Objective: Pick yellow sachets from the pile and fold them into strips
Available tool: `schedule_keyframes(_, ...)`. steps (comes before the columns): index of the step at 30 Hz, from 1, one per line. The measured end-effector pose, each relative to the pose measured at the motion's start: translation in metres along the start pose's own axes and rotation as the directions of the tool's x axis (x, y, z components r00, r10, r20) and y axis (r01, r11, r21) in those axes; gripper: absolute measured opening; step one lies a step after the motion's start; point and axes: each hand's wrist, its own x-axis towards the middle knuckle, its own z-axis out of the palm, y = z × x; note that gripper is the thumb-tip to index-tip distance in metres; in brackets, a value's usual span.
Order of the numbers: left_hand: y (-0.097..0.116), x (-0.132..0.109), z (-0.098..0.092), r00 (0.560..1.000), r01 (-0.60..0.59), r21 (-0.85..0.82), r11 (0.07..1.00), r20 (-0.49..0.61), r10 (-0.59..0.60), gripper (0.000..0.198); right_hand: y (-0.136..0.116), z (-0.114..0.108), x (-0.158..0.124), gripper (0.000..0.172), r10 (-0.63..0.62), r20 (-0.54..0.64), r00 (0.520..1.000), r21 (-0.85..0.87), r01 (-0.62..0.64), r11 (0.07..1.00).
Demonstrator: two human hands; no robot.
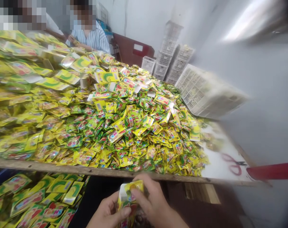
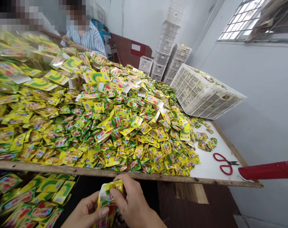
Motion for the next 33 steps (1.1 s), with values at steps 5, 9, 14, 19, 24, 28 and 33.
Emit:
schedule_keyframes(5, 0.002, -0.002, -0.005, 0.998, -0.004, 0.06, 0.998, 0.067, 0.0, 0.043, 0.0, -0.008, 0.004, 0.017, -0.014, 0.047, 0.999, 0.087, 0.01, 0.996)
schedule_keyframes(9, 0.001, 0.001, -0.004, 0.994, -0.016, 0.066, 0.998, 0.107, 0.009, 0.044, 0.002, -0.011, 0.009, 0.018, -0.029, 0.135, 0.99, 0.014, 0.028, 1.0)
schedule_keyframes(14, -0.011, 0.007, -0.004, 0.993, -0.054, 0.091, 0.994, 0.107, 0.044, 0.04, 0.0, -0.015, 0.024, 0.018, -0.024, 0.286, 0.958, -0.172, 0.076, 0.982)
schedule_keyframes(19, -0.013, 0.007, -0.004, 0.988, -0.042, 0.102, 0.994, 0.155, 0.025, 0.041, -0.009, -0.025, 0.038, 0.009, -0.118, 0.592, 0.797, -0.194, 0.283, 0.939)
schedule_keyframes(24, -0.01, 0.005, -0.011, 0.994, -0.014, 0.122, 0.992, 0.106, 0.001, 0.04, -0.004, -0.026, 0.037, 0.027, 0.037, 0.35, 0.936, -0.055, -0.019, 0.998)
schedule_keyframes(28, -0.012, 0.007, -0.015, 0.998, -0.038, 0.229, 0.973, 0.064, 0.024, 0.036, 0.014, -0.004, 0.023, 0.006, 0.002, 0.223, 0.975, -0.001, -0.002, 1.0)
schedule_keyframes(33, -0.014, 0.008, -0.013, 1.0, 0.008, 0.213, 0.977, -0.015, -0.005, 0.037, 0.025, 0.01, 0.008, 0.01, -0.05, 0.155, 0.987, 0.095, 0.036, 0.995)
